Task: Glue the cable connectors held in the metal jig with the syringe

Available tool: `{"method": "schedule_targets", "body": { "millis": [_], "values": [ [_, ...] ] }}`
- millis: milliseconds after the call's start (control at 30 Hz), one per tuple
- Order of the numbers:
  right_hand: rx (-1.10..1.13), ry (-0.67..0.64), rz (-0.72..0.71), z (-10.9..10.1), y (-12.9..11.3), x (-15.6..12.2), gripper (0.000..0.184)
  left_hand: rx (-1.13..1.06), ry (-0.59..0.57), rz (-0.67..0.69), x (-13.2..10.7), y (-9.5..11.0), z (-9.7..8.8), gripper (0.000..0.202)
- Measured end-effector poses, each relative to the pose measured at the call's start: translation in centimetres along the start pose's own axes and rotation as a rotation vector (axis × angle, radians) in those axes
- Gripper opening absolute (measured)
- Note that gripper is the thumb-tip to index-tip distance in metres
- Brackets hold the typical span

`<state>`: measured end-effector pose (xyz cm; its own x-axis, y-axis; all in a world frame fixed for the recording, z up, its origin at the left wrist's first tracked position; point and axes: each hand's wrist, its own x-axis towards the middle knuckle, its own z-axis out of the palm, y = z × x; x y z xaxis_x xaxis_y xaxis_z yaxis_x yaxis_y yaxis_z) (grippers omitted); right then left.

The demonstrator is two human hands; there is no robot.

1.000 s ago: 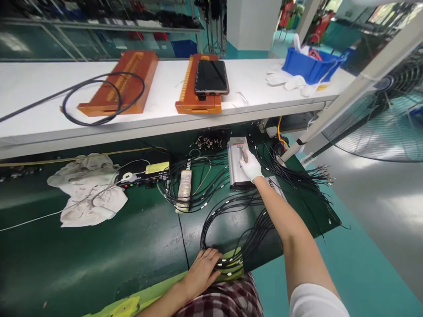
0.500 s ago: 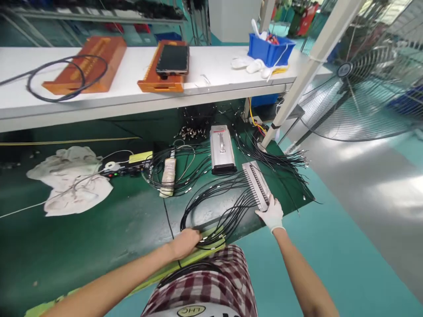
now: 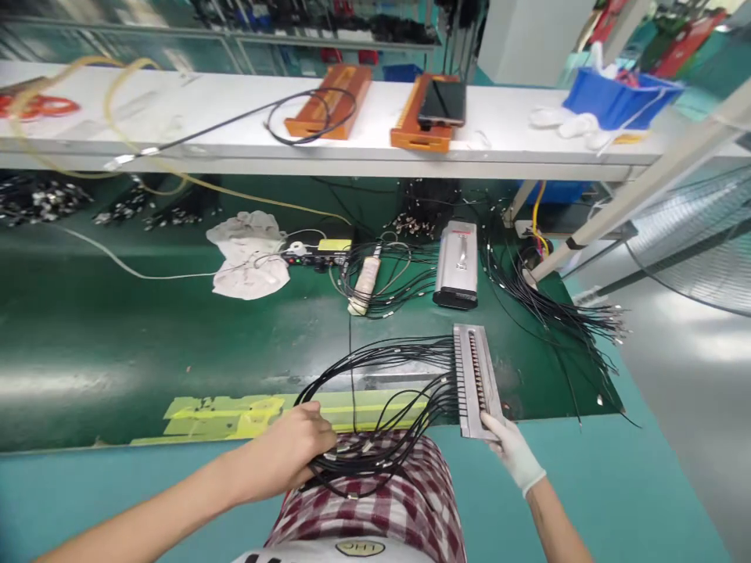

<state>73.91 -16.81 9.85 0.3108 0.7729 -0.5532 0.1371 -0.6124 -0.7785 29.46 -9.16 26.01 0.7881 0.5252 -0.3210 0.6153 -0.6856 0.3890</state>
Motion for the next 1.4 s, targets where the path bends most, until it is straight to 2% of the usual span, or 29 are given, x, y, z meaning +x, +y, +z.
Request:
{"method": "schedule_targets", "body": {
  "millis": [100, 200, 267, 367, 467, 567, 667, 767, 900, 967, 1067, 1200, 1267, 1333, 1400],
  "values": [
    [0.02, -0.126, -0.013, 4.3, -1.1, -3.5, 0.051, 0.09, 0.183, -0.028, -6.1, -3.5, -0.5, 0.014],
    [0.022, -0.24, -0.019, 10.1, -2.4, -5.7, 0.053, 0.201, 0.31, -0.142, -14.2, -9.0, -0.1, 0.024],
    [0.018, -0.326, -0.035, 15.4, -3.5, -5.9, 0.057, 0.256, 0.313, -0.269, -20.0, -13.6, 0.9, 0.026],
    [0.0, -0.453, -0.077, 25.0, -5.3, -4.3, 0.058, 0.277, 0.27, -0.465, -27.4, -21.2, 3.0, 0.027],
    [-0.092, -0.509, -0.118, 34.5, -6.5, -2.4, 0.041, 0.268, 0.193, -0.612, -31.7, -27.9, 5.3, 0.029],
    [-0.237, -0.526, -0.153, 41.2, -7.0, -2.1, 0.035, 0.255, 0.14, -0.652, -33.2, -33.0, 6.9, 0.023],
    [-0.427, -0.532, -0.166, 44.4, -6.9, -2.9, 0.038, 0.237, 0.068, -0.679, -33.1, -36.7, 8.0, 0.025],
    [-0.685, -0.547, -0.146, 45.5, -7.1, -3.3, 0.034, 0.204, 0.0, -0.713, -32.5, -39.1, 9.0, 0.029],
    [-1.007, -0.578, -0.16, 46.2, -8.2, -2.7, 0.032, 0.1, -0.092, -0.762, -31.2, -40.4, 9.9, 0.02],
    [-1.108, -0.602, -0.23, 46.4, -8.8, -2.8, 0.033, 0.024, -0.119, -0.776, -29.4, -40.2, 10.2, 0.032],
    [-1.182, -0.65, -0.419, 46.9, -9.6, -3.9, 0.035, -0.107, -0.107, -0.73, -24.1, -38.9, 10.7, 0.04],
    [-1.206, -0.731, -0.667, 47.9, -10.1, -5.4, 0.035, -0.278, -0.003, -0.632, -13.5, -35.7, 12.0, 0.036],
    [-1.201, -0.73, -0.748, 48.0, -10.3, -5.6, 0.033, -0.335, 0.045, -0.649, -9.0, -34.2, 12.9, 0.037],
    [-1.181, -0.699, -0.813, 47.7, -10.6, -5.6, 0.032, -0.373, 0.082, -0.684, -6.2, -33.2, 13.8, 0.039],
    [-1.148, -0.652, -0.872, 46.9, -11.2, -5.8, 0.03, -0.4, 0.11, -0.703, -5.0, -32.9, 14.5, 0.039]
  ]
}}
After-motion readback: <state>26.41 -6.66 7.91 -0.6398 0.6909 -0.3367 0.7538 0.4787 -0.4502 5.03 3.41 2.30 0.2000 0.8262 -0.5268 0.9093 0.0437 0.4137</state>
